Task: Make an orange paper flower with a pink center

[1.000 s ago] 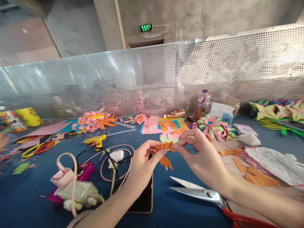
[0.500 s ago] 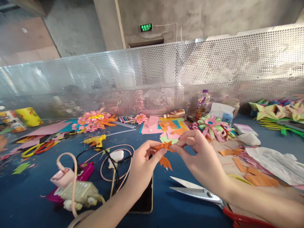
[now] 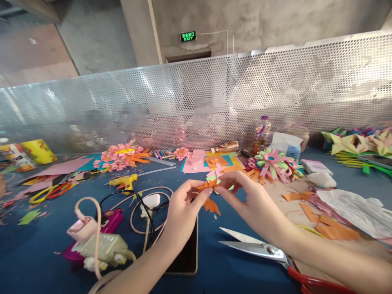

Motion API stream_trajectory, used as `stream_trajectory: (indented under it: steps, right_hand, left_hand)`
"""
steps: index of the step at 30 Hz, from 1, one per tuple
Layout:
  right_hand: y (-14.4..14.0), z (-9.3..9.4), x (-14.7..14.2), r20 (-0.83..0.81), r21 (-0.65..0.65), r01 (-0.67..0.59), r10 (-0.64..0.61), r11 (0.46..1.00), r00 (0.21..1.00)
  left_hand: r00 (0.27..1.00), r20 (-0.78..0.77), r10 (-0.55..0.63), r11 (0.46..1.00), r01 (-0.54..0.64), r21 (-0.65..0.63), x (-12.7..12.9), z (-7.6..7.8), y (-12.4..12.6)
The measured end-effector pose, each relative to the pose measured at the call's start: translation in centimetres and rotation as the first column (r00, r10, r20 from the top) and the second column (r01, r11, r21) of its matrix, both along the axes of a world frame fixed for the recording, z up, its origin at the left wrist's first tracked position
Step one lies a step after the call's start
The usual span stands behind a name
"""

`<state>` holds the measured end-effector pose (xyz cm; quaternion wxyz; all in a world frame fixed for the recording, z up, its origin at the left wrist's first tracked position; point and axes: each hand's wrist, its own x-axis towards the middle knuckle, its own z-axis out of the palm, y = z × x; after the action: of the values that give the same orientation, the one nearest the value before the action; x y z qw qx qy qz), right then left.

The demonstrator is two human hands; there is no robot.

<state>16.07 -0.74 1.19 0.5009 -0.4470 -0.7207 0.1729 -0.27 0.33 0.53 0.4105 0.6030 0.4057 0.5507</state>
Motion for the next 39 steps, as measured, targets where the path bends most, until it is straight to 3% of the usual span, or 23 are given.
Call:
stream_trajectory:
  steps: [6,17,39]
  right_hand:
    - [-0.19,0.25,-0.15,0.023,-0.131,-0.125,0.129,0.983,0.991]
    - [-0.12,-0.21,-0.03,-0.023,-0.166,-0.155,0.154,0.974,0.988]
    - [-0.50,-0.43,-0.27,-0.038,-0.049,-0.159,0.157,0.986,0.987]
  left_hand:
    - [1.000,0.010,-0.019,1.000,0.019,-0.018,-0.04,-0.01,-0.04]
    - [1.000,0.004,-0.009,0.999,0.009,-0.039,-0.02,0.14,-0.20]
    - [0.999,0.047,-0.003,0.998,0.006,-0.063,0.05,0.06,-0.46]
